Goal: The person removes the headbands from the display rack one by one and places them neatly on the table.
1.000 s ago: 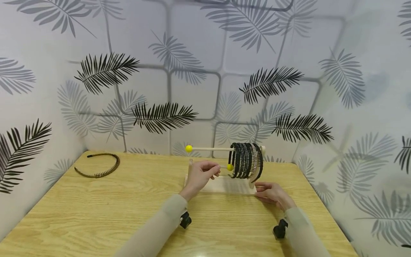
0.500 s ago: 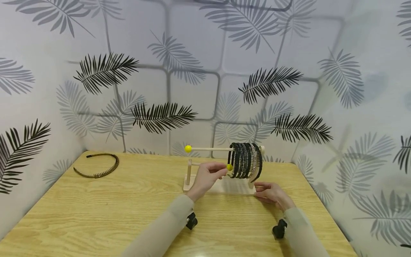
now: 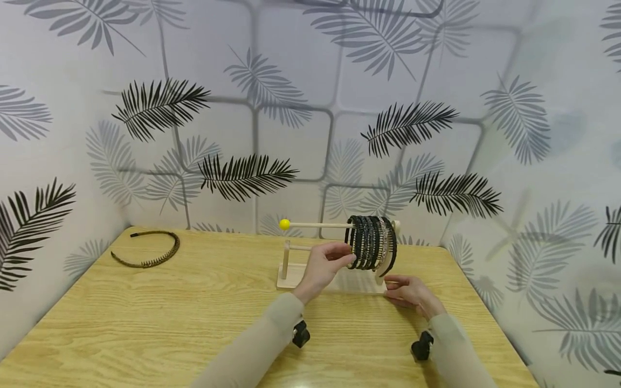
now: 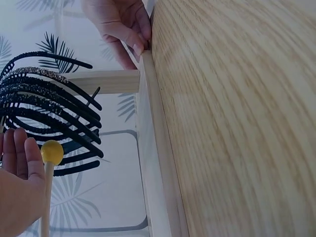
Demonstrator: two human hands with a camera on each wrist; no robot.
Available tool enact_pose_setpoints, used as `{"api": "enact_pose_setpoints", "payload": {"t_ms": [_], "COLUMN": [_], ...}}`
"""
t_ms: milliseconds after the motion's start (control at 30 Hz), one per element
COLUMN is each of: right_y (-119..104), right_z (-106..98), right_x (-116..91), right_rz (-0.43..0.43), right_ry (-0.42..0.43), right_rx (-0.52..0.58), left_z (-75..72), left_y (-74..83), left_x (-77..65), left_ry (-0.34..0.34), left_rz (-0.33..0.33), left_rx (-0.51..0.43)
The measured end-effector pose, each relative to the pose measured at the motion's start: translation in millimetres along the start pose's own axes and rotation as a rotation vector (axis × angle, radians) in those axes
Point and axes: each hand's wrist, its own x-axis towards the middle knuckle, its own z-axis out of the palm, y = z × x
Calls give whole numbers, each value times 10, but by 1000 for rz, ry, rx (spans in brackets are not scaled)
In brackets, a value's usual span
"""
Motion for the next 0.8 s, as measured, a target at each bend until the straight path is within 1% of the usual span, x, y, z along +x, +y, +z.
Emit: {"api": "enact_pose_setpoints", "payload": {"t_ms": [167,500,633,800], "right_y": [8,18,19,16], "right_z": [-1,-2,1,-3], "right_x": [13,30,22,11], "right_rz": [2,7,6,-4], "right_ry": [6,14,15,8], "right_rx": [-10,-6,-3,-1], "left_z": [53,132,131,90], "left_y": [-3,32,44,46], "left_x": [0,12,8,23], "left_ry": [6,19,20,25], "left_rz": [-15,-17,-41,-60], "left_rx": [-1,-14,-18,-13]}}
